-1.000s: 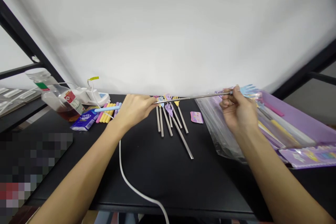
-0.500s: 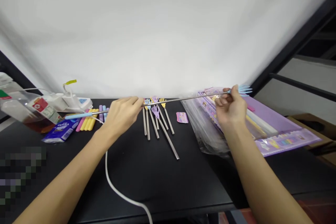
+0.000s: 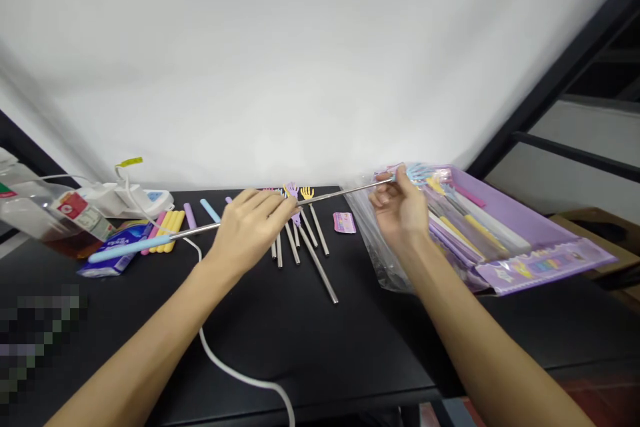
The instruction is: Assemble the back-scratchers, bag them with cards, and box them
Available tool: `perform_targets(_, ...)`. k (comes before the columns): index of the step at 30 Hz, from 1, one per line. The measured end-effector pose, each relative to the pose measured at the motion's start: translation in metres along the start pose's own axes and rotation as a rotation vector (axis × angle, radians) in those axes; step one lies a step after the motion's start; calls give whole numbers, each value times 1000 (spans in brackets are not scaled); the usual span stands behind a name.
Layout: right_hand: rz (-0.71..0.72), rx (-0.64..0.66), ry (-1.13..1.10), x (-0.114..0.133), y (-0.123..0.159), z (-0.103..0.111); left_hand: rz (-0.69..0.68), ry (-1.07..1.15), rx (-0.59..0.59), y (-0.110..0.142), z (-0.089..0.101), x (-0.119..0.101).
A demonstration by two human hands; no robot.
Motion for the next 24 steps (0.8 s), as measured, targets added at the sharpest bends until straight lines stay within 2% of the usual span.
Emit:
perform_targets(3,72,-144,-59,14,-12,17,38,-52,28,5,2,14)
perform_targets(5,62,-173,-54,15,-14,23,24,-48,30,6,1,18)
perform_targets(7,26,-127,-25,6,-9,19,9,-34,31,4,0,14)
perform_targets(11,-68,62,19,-14,9,0,18,-39,57,5,-2,8)
perform_targets(17,57,-36,37,-4,5,4,68,1,133,13,-6,27)
perform_targets(19,4,25,68,-13,17,-5,42,41,112,8,-7,17)
perform_targets(20,-69,99,91,-21,25,-12,-9,62,95,6,-8,9)
perform_targets(22,-150,212,87,-32,39,-24,17,52,57,3,-9,-5)
perform_targets(24,-141,184,86,-33,41,-25,65,71,39,4,-11,-10)
Point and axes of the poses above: each hand's wrist, its own y-axis away from the middle knuckle, its own z-axis out of the back of the hand, x = y × z, the point moved 3 cm from there along -y, towards the middle knuckle, and after that the axes turned 2 degrees about -x, right-handed, at the moved point
